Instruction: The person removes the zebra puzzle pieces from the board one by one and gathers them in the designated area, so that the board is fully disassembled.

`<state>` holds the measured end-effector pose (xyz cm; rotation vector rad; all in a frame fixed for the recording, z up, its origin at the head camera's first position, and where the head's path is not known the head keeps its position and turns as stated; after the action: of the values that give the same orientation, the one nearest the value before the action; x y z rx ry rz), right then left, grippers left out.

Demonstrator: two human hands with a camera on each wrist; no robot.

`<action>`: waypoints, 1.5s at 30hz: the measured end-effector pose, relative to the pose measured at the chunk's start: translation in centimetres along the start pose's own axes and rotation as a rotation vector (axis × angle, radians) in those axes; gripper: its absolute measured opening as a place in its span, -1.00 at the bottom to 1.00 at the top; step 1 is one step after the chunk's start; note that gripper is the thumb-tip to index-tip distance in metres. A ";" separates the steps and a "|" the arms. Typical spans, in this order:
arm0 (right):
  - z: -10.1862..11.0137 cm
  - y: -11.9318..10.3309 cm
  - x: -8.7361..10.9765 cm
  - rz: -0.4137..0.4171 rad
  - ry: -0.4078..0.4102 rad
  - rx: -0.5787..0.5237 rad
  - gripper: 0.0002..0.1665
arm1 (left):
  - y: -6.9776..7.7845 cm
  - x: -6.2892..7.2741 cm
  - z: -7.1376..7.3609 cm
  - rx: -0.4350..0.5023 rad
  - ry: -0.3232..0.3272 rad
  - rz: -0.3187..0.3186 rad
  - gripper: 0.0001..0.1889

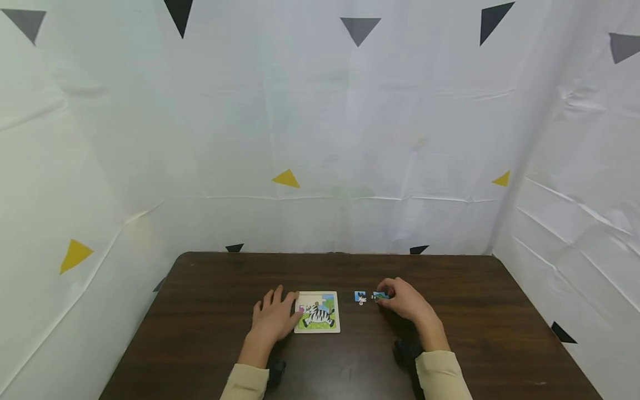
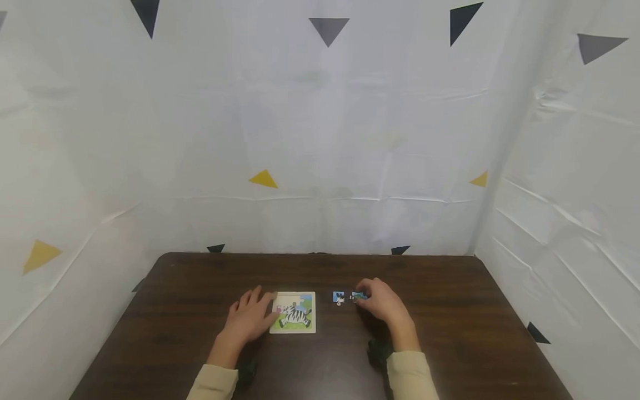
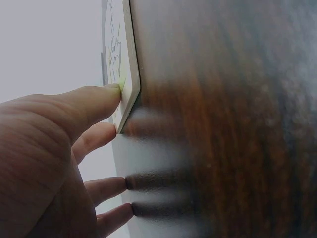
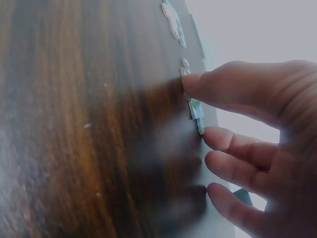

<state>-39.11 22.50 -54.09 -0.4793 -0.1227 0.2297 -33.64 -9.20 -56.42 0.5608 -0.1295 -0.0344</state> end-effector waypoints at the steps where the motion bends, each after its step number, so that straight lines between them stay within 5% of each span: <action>1: -0.1 0.1 0.0 -0.009 -0.002 -0.001 -0.72 | 0.0 0.0 0.0 0.001 -0.001 0.001 -0.41; 16: 0.5 -0.6 -0.2 0.015 0.016 0.006 -0.62 | 0.2 -0.3 -0.1 -0.010 0.012 -0.004 -0.41; 22: -0.2 -5.6 0.4 0.117 -0.046 -0.053 -0.60 | 0.0 -0.3 -0.4 -0.004 0.011 0.004 -0.42; 30: -4.1 -12.3 -0.4 0.253 -0.190 -0.046 -0.67 | 0.2 -0.3 0.1 -0.009 0.009 0.002 -0.41; 36: -6.6 -12.6 -1.4 0.242 -0.215 -0.007 -0.75 | 0.5 0.0 -0.1 0.006 -0.005 0.002 -0.41; 45: -7.3 -12.9 -2.0 0.188 -0.208 -0.006 -0.77 | 0.5 0.2 0.1 -0.004 0.004 -0.004 -0.42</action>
<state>-37.35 7.67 -54.61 -0.4724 -0.2822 0.4634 -33.43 -8.89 -56.05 0.5571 -0.1241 -0.0374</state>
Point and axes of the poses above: each hand's wrist, its own x-axis away from the middle knuckle, its own z-axis out of the back of the hand, y = z × x, the point moved 10 cm from there along -x, towards the middle knuckle, and after that the axes turned 6 degrees about x, right-handed, at the moved point
